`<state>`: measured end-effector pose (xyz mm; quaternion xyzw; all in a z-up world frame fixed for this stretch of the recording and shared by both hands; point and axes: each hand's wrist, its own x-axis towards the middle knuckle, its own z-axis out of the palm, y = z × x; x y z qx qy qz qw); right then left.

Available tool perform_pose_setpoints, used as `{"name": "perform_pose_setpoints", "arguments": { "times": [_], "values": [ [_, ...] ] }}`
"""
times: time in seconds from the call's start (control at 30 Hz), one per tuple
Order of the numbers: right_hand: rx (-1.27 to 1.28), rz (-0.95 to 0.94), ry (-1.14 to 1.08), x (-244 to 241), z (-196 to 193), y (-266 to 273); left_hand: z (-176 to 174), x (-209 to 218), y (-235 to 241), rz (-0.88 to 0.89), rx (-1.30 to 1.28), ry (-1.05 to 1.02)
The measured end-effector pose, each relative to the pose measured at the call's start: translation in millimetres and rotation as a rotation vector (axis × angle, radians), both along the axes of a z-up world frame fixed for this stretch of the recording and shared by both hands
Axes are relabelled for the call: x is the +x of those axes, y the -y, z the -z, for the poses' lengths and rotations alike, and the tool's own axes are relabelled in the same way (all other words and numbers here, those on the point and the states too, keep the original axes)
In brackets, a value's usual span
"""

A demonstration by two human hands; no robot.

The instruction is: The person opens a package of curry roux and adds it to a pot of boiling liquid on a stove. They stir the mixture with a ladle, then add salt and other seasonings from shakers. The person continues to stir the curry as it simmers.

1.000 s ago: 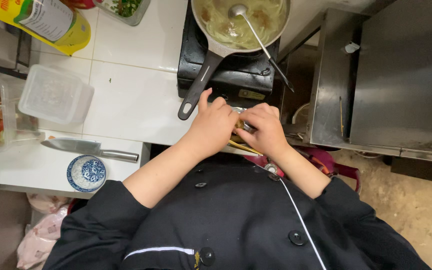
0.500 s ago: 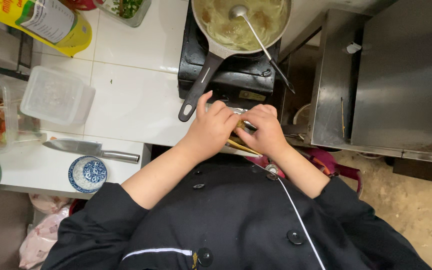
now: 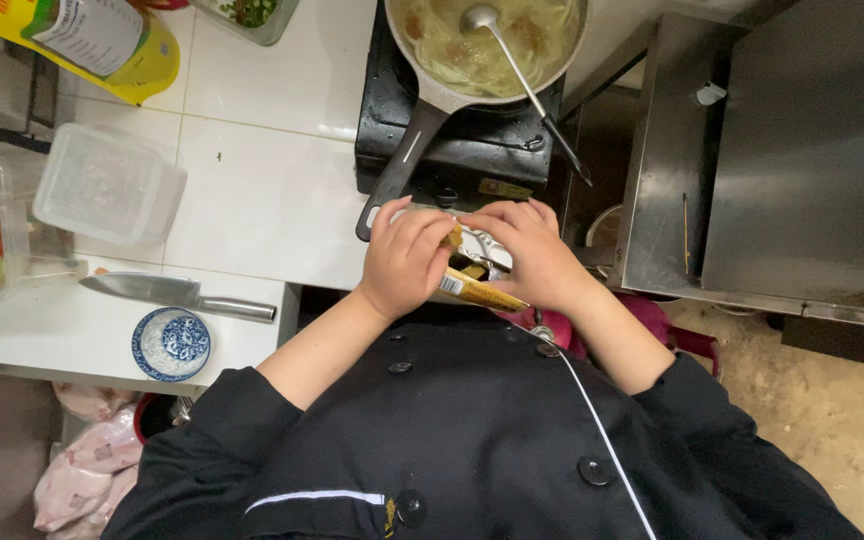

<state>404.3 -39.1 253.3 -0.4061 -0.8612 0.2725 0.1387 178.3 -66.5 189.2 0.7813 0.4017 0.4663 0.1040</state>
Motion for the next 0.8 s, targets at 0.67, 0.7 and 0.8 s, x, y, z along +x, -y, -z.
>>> {"name": "perform_pose_setpoints", "arguments": {
  "times": [0.67,0.7,0.8],
  "values": [
    [-0.125,0.085,-0.196,4,38,10,-46,21,-173,-0.260,-0.153,-0.304],
    [-0.122,0.088,-0.201,3,38,8,-43,22,-195,-0.280,-0.173,-0.343],
    [-0.108,0.090,-0.207,1,37,5,-30,27,-241,-0.324,-0.225,-0.466]
  ]
}}
